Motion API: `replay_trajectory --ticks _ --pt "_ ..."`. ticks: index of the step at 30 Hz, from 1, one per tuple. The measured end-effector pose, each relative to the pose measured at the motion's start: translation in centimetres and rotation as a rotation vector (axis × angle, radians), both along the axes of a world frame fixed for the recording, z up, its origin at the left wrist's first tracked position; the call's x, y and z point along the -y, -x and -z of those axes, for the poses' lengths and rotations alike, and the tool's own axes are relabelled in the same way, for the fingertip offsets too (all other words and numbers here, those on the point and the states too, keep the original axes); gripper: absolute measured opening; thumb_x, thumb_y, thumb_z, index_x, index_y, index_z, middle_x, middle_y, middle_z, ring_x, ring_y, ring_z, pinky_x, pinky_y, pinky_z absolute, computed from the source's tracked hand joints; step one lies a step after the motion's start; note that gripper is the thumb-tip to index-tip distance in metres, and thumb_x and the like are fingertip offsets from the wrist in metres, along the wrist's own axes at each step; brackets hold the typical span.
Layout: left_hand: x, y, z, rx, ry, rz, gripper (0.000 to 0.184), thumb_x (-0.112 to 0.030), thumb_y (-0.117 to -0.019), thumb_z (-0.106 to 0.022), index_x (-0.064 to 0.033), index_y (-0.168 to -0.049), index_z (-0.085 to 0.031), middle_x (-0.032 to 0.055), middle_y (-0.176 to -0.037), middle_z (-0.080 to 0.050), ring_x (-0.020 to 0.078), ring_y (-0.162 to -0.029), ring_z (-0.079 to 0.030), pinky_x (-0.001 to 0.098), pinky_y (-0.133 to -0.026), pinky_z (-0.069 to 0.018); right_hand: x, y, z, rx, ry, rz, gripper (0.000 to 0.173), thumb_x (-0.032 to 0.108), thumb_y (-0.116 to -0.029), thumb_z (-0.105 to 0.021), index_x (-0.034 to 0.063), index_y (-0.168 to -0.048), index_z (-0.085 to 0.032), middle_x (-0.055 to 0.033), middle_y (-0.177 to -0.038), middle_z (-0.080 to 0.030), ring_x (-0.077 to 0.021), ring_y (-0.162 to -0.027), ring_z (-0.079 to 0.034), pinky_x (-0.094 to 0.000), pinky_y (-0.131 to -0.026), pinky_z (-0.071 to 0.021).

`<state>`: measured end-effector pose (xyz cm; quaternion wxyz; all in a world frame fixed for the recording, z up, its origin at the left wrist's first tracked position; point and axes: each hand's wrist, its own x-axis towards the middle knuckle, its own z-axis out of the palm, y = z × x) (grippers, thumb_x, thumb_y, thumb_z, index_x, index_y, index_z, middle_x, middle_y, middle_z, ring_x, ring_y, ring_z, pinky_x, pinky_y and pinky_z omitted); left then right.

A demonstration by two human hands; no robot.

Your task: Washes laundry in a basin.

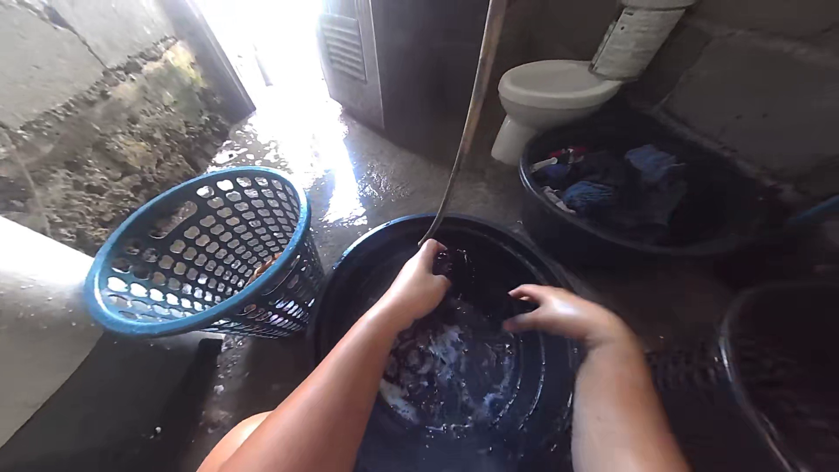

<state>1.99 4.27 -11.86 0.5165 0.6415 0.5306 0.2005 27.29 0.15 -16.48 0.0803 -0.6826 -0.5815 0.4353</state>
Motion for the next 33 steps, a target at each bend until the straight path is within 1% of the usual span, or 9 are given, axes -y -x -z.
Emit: replay_trajectory --ticks 3,9,14,17,20,25,27,30,33 --pt "0.3 -1.2 -0.6 0.097 0.006 0.006 0.05 0.006 -0.0924 -0.055 -0.0151 -0.138 -0.049 0.0136 -0.124 -0.064 0.0252 -0.11 -0.065 0.0494 -0.09 -0.0541 -0.4 4.1 1.2 -0.148 -0.05 -0.042 0.085 0.02 -0.0746 -0.093 0.0061 -0.146 -0.05 -0.0182 -0.136 -0.062 -0.031 -0.129 -0.058 -0.0529 -0.111 -0.0444" --pt "-0.2 -1.7 -0.3 0.366 -0.023 -0.138 0.048 -0.013 -0.0843 -0.06 -0.0099 -0.131 -0.049 0.0132 -0.116 -0.062 0.0225 -0.102 -0.063 0.045 -0.083 -0.0533 -0.9 3.3 0.7 -0.67 -0.191 0.32 0.061 -0.003 -0.0826 -0.077 0.0001 -0.14 -0.055 -0.0152 -0.128 -0.066 -0.0229 -0.111 -0.065 -0.0421 -0.095 -0.0547" --pt "0.1 -1.5 -0.9 0.512 -0.122 -0.177 0.046 -0.022 -0.0865 -0.081 -0.0112 -0.122 -0.055 0.0094 -0.107 -0.064 0.0169 -0.094 -0.065 0.0379 -0.082 -0.0575 -1.3 2.8 1.5 -0.407 -0.218 0.161 0.118 0.013 -0.061 -0.098 0.0196 -0.16 -0.034 -0.0174 -0.151 -0.048 -0.038 -0.122 -0.058 -0.058 -0.095 -0.0533" --pt "0.5 -2.1 -1.7 0.784 0.015 -0.191 0.033 -0.01 -0.0952 -0.069 -0.0104 -0.123 -0.051 0.0087 -0.105 -0.064 0.0172 -0.088 -0.067 0.0356 -0.075 -0.0585 -1.0 6.7 1.0 -0.426 -0.236 0.162 0.064 0.014 -0.0741 -0.092 0.0097 -0.131 -0.063 -0.0121 -0.11 -0.071 -0.0218 -0.088 -0.069 -0.0401 -0.075 -0.0601" --pt "-0.1 -1.2 -1.8 0.956 0.165 -0.451 0.019 -0.025 -0.1009 -0.05 -0.0125 -0.114 -0.056 0.0069 -0.097 -0.066 0.0181 -0.085 -0.067 0.0371 -0.072 -0.0571 -1.1 8.8 -0.5 -0.605 -0.3 0.39 0.044 -0.004 -0.0869 -0.075 0.0016 -0.128 -0.061 -0.0137 -0.107 -0.072 -0.0222 -0.084 -0.074 -0.0397 -0.075 -0.0653" --pt "-0.9 0.7 -0.8 0.601 0.541 -0.648 0.084 -0.079 -0.0949 -0.03 -0.0235 -0.158 -0.03 0.0249 -0.154 -0.04 0.0522 -0.131 -0.047 0.0759 -0.088 -0.0444 -1.0 9.1 -2.9 -0.475 -0.639 0.46 0.042 -0.007 -0.0816 -0.072 0.0055 -0.12 -0.064 -0.0141 -0.105 -0.072 -0.0252 -0.086 -0.075 -0.0498 -0.075 -0.0654" --pt "-0.5 0.3 -1.0 0.615 0.672 -0.467 0.092 -0.088 -0.0884 -0.024 -0.0229 -0.15 -0.044 0.0228 -0.137 -0.057 0.0468 -0.117 -0.06 0.0714 -0.083 -0.0499 -0.3 9.9 -3.9 -0.441 -0.718 0.426 0.039 -0.005 -0.0772 -0.078 0.0086 -0.112 -0.066 -0.0085 -0.097 -0.073 -0.0192 -0.082 -0.074 -0.044 -0.071 -0.0645" --pt "-0.8 0.2 -1.4 0.792 0.68 -0.431 0.068 -0.071 -0.0989 -0.036 -0.012 -0.124 -0.06 0.0152 -0.103 -0.068 0.0304 -0.091 -0.069 0.0512 -0.077 -0.0587 0.6 10.5 -4.3 -0.76 -0.692 0.335 0.046 -0.016 -0.0749 -0.074 0.0064 -0.114 -0.064 -0.0057 -0.1 -0.072 -0.0134 -0.085 -0.073 -0.0325 -0.072 -0.065" --pt "-1.7 0.3 -2.1 0.836 0.36 -0.62 0.024 -0.03 -0.1017 -0.058 -0.0091 -0.112 -0.064 0.0089 -0.091 -0.069 0.02 -0.08 -0.069 0.0403 -0.071 -0.0593 0.7 8.2 -3.0 -1.102 -0.403 0.139 0.067 -0.014 -0.0761 -0.074 0.0088 -0.135 -0.053 -0.0083 -0.119 -0.068 -0.0203 -0.102 -0.071 -0.0423 -0.087 -0.0634"
